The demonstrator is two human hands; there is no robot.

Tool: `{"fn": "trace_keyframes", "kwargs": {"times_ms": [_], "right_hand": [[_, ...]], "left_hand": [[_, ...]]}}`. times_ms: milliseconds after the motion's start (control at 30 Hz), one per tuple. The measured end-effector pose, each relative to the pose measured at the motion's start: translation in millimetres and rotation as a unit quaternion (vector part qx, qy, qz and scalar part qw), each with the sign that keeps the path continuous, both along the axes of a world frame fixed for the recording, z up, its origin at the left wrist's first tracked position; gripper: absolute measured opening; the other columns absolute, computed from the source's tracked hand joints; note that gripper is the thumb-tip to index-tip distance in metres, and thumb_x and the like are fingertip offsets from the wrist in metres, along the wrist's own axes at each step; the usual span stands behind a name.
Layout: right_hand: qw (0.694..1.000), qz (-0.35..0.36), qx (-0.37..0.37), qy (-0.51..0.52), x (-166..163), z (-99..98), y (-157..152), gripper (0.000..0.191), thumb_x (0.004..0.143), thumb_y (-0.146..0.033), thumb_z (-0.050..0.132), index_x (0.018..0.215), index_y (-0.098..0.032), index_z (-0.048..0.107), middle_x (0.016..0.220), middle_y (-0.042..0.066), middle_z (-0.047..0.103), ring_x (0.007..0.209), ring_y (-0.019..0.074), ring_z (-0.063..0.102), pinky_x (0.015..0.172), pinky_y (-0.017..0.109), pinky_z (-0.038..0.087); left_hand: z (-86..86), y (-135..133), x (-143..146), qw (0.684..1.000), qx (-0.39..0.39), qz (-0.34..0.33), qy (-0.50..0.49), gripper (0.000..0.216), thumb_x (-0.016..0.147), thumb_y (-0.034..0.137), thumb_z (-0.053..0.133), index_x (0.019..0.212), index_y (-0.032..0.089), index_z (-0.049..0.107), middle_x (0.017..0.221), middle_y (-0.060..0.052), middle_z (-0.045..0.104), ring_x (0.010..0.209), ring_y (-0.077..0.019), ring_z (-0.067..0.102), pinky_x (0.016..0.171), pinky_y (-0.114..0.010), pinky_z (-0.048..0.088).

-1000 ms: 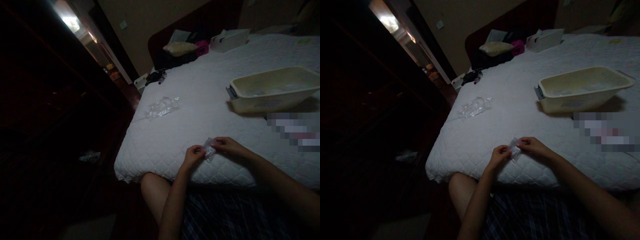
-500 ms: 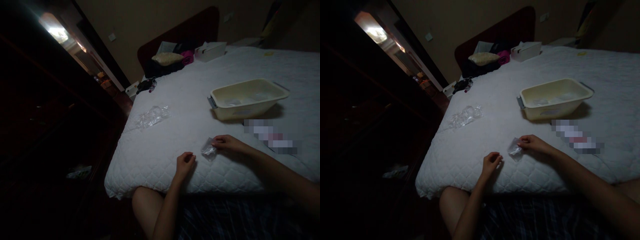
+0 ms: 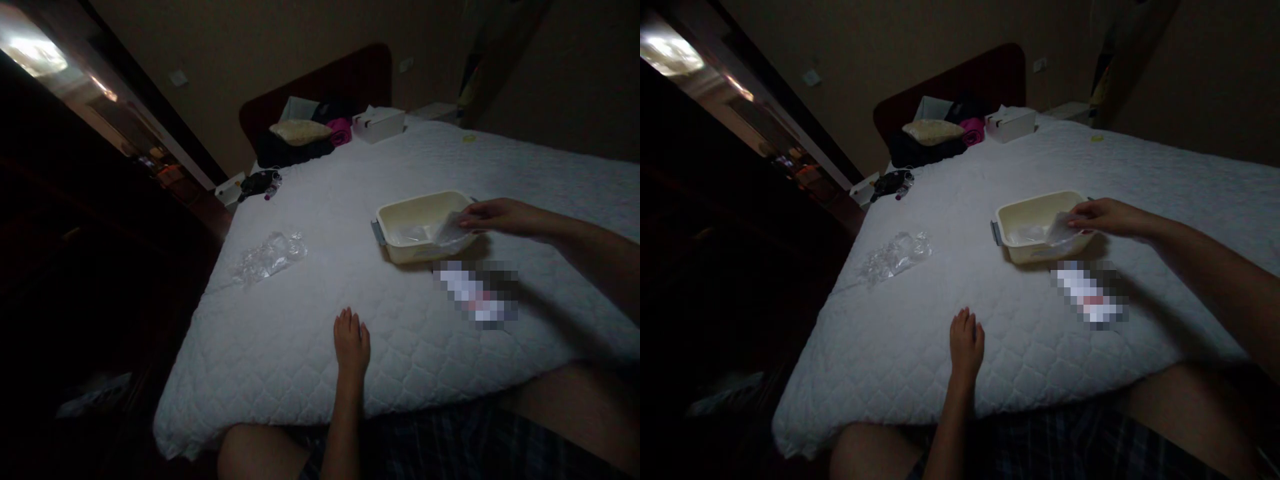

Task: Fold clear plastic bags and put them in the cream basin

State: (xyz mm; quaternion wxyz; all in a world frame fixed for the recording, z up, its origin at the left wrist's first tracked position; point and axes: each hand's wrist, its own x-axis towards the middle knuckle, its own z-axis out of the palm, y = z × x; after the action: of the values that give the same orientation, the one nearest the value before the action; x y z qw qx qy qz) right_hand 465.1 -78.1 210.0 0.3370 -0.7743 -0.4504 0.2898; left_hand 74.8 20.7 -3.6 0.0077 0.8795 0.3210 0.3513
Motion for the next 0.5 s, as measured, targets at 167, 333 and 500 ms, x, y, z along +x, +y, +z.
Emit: {"fn": "trace_keyframes", "kwargs": {"times_ms": [167, 333, 500], "right_hand": [[0.999, -0.019, -0.030, -0.042, 46.8, 29.6, 23.5, 0.042, 0.075, -0.055, 0.064, 0.091, -0.017, 0.063, 0.089, 0.010, 0.067, 0.079, 0.0180, 0.058, 0.073, 0.034, 0.045], [0.993, 0.033, -0.107, -0.033, 78.7, 26.6, 47.2, 0.039, 0.074, -0.053, 0.063, 0.090, -0.018, 0.063, 0.086, 0.008, 0.067, 0.080, 0.0194, 0.059, 0.074, 0.033, 0.046], [0.968, 0.165, -0.184, -0.034, 93.0, 6.1, 62.5, 0.031, 0.073, -0.045, 0.064, 0.086, -0.017, 0.065, 0.081, 0.006, 0.067, 0.077, 0.0188, 0.060, 0.072, 0.031, 0.046]], "left_hand": [[4.1, 0.1, -2.2, 1.000, -0.012, 0.009, 0.020, 0.024, 0.087, 0.015, 0.051, 0.109, 0.014, 0.060, 0.120, -0.017, 0.063, 0.117, -0.0291, 0.057, 0.096, -0.053, 0.048], [5.0, -0.8, -1.8, 1.000, -0.010, 0.016, 0.022, 0.024, 0.086, 0.014, 0.052, 0.108, 0.015, 0.060, 0.120, -0.016, 0.063, 0.115, -0.0286, 0.057, 0.094, -0.053, 0.049], [9.2, -1.5, -2.6, 1.000, 0.001, 0.021, 0.023, 0.023, 0.085, 0.013, 0.053, 0.107, 0.015, 0.060, 0.118, -0.015, 0.063, 0.112, -0.0285, 0.058, 0.091, -0.051, 0.051]]}}
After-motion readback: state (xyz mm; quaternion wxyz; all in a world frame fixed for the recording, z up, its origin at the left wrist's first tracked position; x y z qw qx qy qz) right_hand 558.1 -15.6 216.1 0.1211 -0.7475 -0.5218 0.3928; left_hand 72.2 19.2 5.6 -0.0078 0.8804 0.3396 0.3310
